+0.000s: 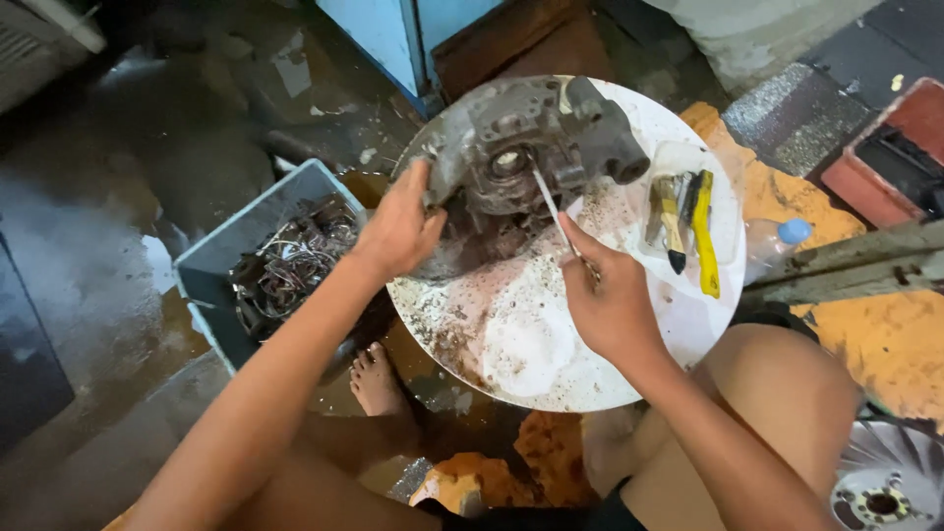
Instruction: Cleaning a motorcycle engine casing using a brush and a metal pick to remove dirt and debris.
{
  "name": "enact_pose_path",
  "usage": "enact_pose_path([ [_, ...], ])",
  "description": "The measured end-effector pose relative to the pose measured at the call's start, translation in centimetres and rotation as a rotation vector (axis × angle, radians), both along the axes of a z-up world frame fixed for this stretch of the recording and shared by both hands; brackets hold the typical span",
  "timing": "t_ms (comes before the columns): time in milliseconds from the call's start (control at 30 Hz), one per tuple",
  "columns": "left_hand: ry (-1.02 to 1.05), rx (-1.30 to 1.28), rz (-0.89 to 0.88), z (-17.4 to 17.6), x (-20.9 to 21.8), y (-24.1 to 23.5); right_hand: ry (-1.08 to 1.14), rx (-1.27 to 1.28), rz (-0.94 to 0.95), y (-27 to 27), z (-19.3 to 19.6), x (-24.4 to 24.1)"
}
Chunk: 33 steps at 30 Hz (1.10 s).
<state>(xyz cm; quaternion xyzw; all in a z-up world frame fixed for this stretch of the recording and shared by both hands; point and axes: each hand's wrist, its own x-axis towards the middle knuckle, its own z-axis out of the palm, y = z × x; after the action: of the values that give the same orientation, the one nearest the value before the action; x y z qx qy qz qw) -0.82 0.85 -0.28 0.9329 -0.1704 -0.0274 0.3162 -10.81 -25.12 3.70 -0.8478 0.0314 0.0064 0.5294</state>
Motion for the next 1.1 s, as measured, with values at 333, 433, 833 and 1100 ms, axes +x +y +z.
enact_pose_path([
  [333, -0.018, 0.054, -0.031, -0.8, 0.2, -0.4, 0.095, -0.021, 0.036, -1.2, 1.4, -3.0],
  [433, -0.002, 0.068, -0.020, -0.5, 0.1, -0.5, 0.096, -0.055, 0.034, -1.0, 1.8, -3.2],
  [833, -0.016, 0.164, -0.019, -0.9, 0.5, -0.3, 0.107, -0.017, 0.022, -1.0, 1.7, -1.6],
  [1100, -0.033, 0.158, -0.012, -1.4, 0.4, -0.1, 0.148, -0.320, 0.073, -2.2, 4.2, -2.6],
])
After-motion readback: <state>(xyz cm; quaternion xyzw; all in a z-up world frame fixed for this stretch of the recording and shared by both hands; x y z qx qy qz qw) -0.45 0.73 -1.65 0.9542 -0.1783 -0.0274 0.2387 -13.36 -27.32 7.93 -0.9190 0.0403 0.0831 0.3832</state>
